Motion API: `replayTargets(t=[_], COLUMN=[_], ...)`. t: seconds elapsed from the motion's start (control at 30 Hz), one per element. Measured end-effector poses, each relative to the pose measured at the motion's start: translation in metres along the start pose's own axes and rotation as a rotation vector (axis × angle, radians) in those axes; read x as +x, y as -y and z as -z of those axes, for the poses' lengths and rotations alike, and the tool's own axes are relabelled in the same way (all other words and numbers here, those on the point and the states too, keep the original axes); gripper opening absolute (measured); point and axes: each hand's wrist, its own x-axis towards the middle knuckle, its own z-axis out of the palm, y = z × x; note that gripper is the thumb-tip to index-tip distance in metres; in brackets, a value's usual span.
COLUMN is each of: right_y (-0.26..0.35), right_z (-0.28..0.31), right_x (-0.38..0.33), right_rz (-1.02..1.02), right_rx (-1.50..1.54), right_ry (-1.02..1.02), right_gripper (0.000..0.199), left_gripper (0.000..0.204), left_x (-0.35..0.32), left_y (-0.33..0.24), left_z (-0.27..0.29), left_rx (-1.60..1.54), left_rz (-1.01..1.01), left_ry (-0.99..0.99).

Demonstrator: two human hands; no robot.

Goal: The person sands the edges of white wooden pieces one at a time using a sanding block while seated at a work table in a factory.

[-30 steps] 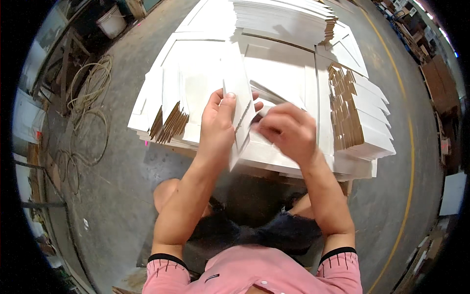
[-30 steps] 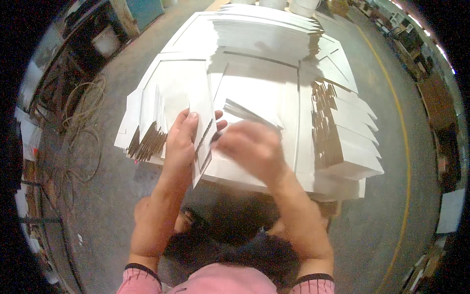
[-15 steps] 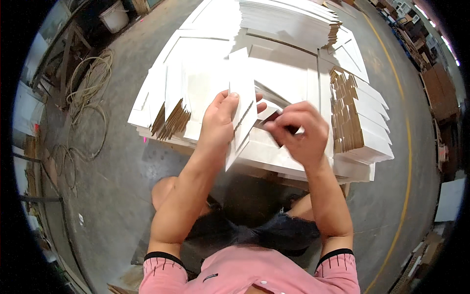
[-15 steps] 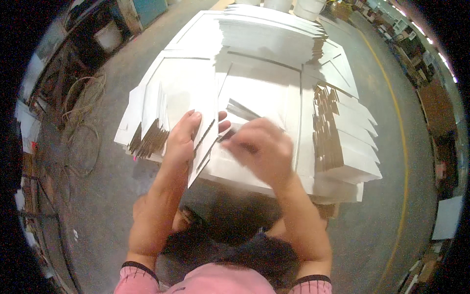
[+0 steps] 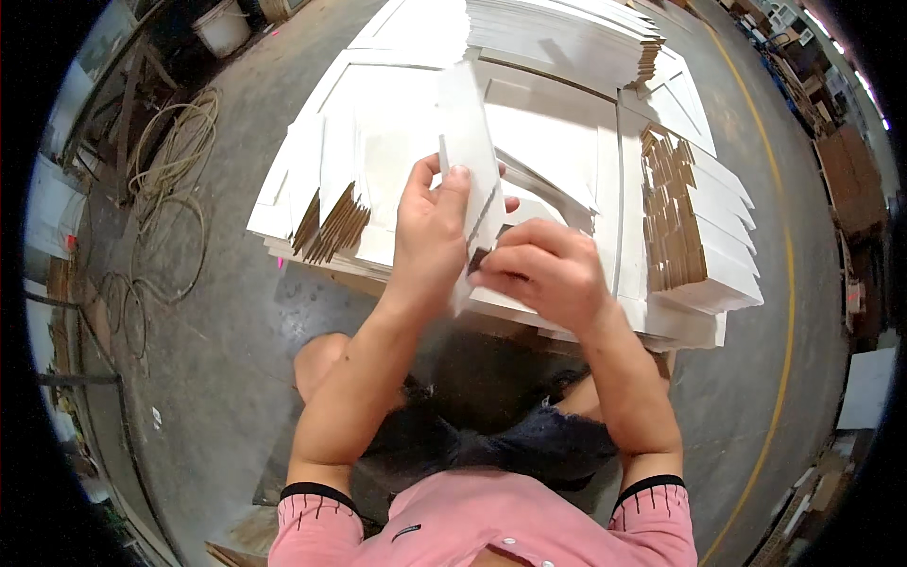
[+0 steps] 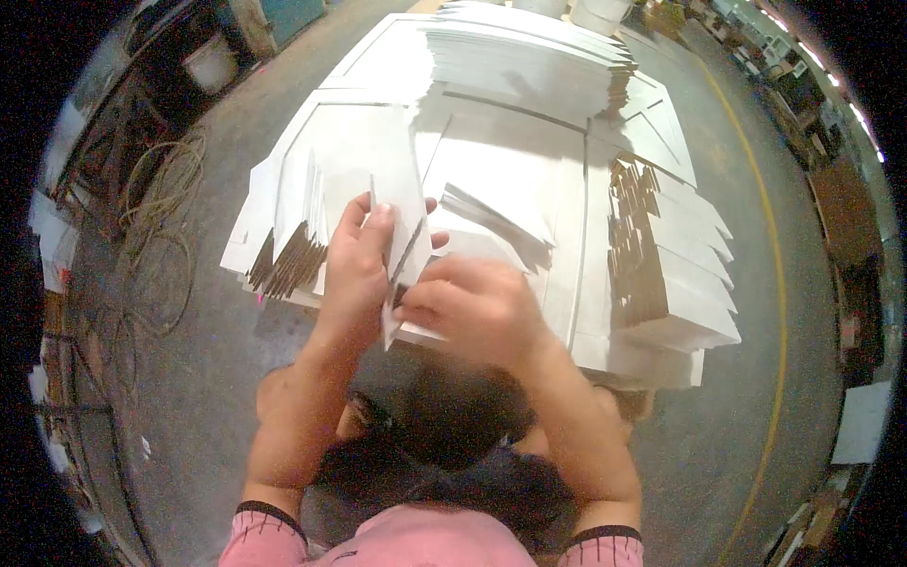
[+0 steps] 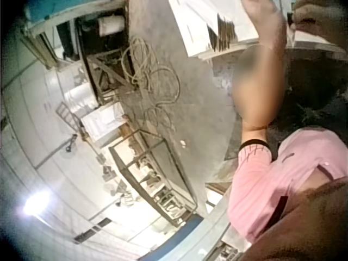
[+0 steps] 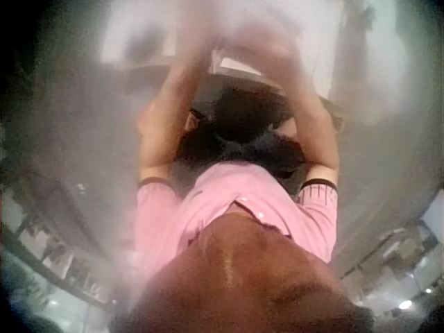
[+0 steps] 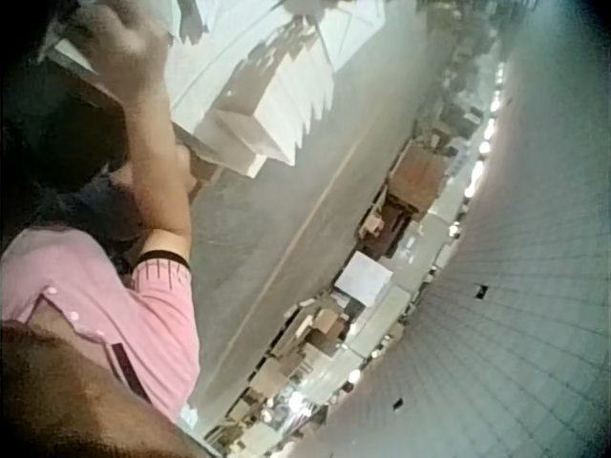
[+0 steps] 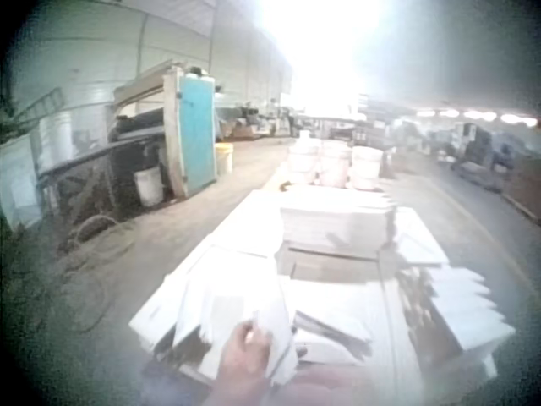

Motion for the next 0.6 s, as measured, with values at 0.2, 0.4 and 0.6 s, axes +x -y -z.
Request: replayTargets(t=[0.2, 0.4, 0.6], right_y=[-0.012, -0.004, -0.024], right_z=[0.026, 0.024, 0.011], right_x=[0.001, 0.000, -0.008], right_rz=[-0.146, -0.431, -0.292], right_rx=[-0.091, 0.204, 0.046], right_ry=[-0.055, -0.212, -0.190], right_gripper=[0.016, 0.020, 0.022], left_gripper=[0.036, 0.038, 0.035], left_x=[0.009, 0.001, 0.003], left_y=[0.002, -0.002, 0.000], left_z=[0.010, 0.005, 0.007], left_rx=[0.042, 0.013, -0.032], left_rz=[-0.045, 0.024, -0.015], left_ry=[-0.137, -0.154, -0.149])
